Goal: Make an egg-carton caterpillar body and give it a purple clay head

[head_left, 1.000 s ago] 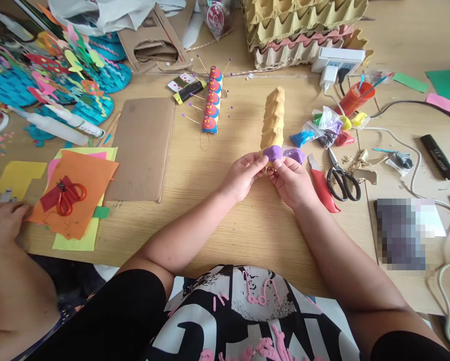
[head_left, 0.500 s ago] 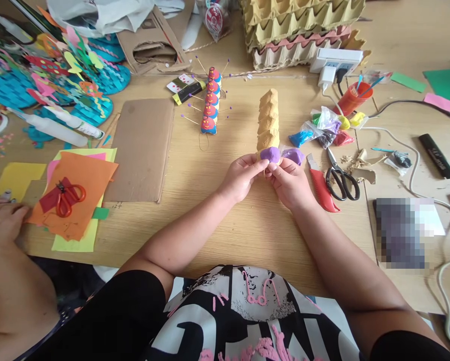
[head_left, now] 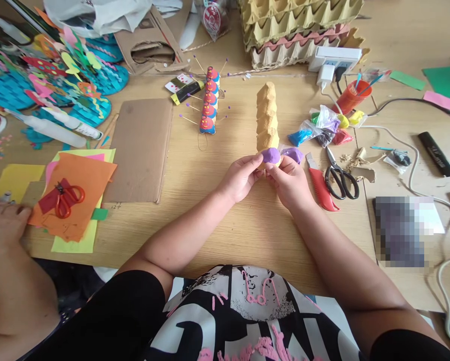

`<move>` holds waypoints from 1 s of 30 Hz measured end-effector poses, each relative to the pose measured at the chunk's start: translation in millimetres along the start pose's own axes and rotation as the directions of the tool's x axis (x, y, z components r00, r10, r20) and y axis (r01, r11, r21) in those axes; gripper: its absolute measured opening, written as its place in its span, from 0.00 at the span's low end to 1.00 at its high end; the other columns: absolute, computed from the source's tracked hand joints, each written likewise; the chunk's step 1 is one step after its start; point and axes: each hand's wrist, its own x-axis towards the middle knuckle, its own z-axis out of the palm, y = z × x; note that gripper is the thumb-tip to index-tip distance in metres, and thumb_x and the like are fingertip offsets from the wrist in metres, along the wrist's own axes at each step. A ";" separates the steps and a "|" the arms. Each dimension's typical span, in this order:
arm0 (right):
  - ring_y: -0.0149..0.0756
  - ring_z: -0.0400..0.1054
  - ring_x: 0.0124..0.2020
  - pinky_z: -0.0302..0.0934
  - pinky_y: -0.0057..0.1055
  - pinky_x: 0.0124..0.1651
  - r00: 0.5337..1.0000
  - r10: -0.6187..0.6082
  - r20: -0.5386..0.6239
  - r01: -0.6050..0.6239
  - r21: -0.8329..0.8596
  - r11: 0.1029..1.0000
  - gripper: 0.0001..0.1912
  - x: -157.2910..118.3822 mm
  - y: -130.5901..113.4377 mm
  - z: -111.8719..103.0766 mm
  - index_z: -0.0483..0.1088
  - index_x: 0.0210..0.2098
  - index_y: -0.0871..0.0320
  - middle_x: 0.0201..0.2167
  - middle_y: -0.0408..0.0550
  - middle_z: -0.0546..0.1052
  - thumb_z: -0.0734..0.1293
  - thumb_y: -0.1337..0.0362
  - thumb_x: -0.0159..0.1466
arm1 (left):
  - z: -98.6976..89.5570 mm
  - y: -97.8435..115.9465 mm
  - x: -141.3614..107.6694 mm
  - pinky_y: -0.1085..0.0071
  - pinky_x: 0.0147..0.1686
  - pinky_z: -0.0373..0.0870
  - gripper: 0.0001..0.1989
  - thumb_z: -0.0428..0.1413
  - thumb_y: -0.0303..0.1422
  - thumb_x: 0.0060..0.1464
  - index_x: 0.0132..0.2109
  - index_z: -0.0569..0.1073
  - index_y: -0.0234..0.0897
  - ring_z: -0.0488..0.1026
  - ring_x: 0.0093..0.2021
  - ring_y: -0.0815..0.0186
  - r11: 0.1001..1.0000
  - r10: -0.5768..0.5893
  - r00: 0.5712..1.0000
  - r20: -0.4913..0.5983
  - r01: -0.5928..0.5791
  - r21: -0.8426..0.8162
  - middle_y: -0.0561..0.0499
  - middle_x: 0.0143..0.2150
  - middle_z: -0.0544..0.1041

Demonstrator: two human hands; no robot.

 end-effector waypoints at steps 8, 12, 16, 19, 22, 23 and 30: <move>0.34 0.68 0.34 0.67 0.34 0.42 1.000 -0.013 -0.013 0.012 -0.059 0.998 0.26 -0.5 -0.5 0.4 0.71 0.30 0.53 0.27 0.40 0.73 0.84 0.44 0.53 | 3.2 4.4 -1.1 0.71 0.37 0.69 0.17 0.72 0.45 0.57 0.31 0.80 0.38 0.72 0.34 0.70 1.000 -0.014 1.000 -0.026 0.014 0.010 0.53 0.32 0.79; 0.32 0.65 0.32 0.65 0.34 0.40 0.999 -0.036 -0.031 0.033 -0.079 0.996 0.26 -0.8 -0.7 1.0 0.71 0.30 0.54 0.26 0.39 0.72 0.85 0.45 0.53 | 2.5 3.6 -0.9 0.71 0.37 0.69 0.19 0.73 0.46 0.55 0.29 0.79 0.37 0.72 0.33 0.71 1.000 0.009 1.000 -0.003 -0.009 0.003 0.54 0.30 0.78; 0.31 0.63 0.30 0.64 0.34 0.40 0.999 -0.033 -0.028 0.031 -0.057 0.998 0.27 -1.1 -1.7 1.6 0.69 0.28 0.54 0.25 0.39 0.71 0.85 0.45 0.53 | 1.6 2.5 -0.4 0.70 0.36 0.69 0.20 0.73 0.47 0.55 0.28 0.78 0.38 0.70 0.31 0.71 1.000 0.013 1.000 0.004 -0.013 -0.002 0.55 0.29 0.77; 0.33 0.66 0.33 0.67 0.34 0.41 1.000 0.001 -0.002 -0.001 -0.007 1.000 0.26 -1.0 -1.5 0.9 0.72 0.31 0.53 0.28 0.40 0.73 0.85 0.45 0.52 | 1.3 3.2 -0.3 0.70 0.36 0.70 0.19 0.71 0.46 0.58 0.30 0.79 0.38 0.71 0.31 0.71 1.000 -0.006 1.000 -0.014 0.006 -0.003 0.54 0.30 0.77; 0.34 0.68 0.34 0.69 0.35 0.43 0.997 0.058 0.057 -0.063 0.086 0.994 0.24 -0.2 0.0 -1.4 0.75 0.34 0.51 0.29 0.40 0.74 0.85 0.44 0.52 | 0.6 4.3 -0.6 0.70 0.37 0.71 0.18 0.71 0.48 0.58 0.33 0.80 0.38 0.74 0.33 0.70 1.000 -0.006 1.000 0.001 0.006 -0.025 0.54 0.32 0.79; 0.34 0.68 0.33 0.69 0.35 0.43 0.995 0.074 0.068 -0.081 0.110 0.991 0.24 0.2 0.6 -2.2 0.76 0.34 0.50 0.29 0.40 0.74 0.85 0.44 0.52 | 0.4 4.6 -0.8 0.69 0.38 0.71 0.18 0.71 0.48 0.58 0.34 0.81 0.38 0.75 0.33 0.70 0.999 -0.008 1.000 0.009 0.008 -0.032 0.54 0.32 0.79; 0.34 0.68 0.32 0.70 0.36 0.43 0.995 0.067 0.075 -0.077 0.142 0.987 0.21 1.9 0.5 -4.1 0.77 0.32 0.50 0.28 0.41 0.75 0.85 0.45 0.54 | 2.1 5.4 -1.8 0.69 0.38 0.70 0.16 0.71 0.46 0.58 0.35 0.82 0.38 0.75 0.35 0.68 0.998 -0.012 1.000 0.021 0.013 -0.055 0.52 0.35 0.82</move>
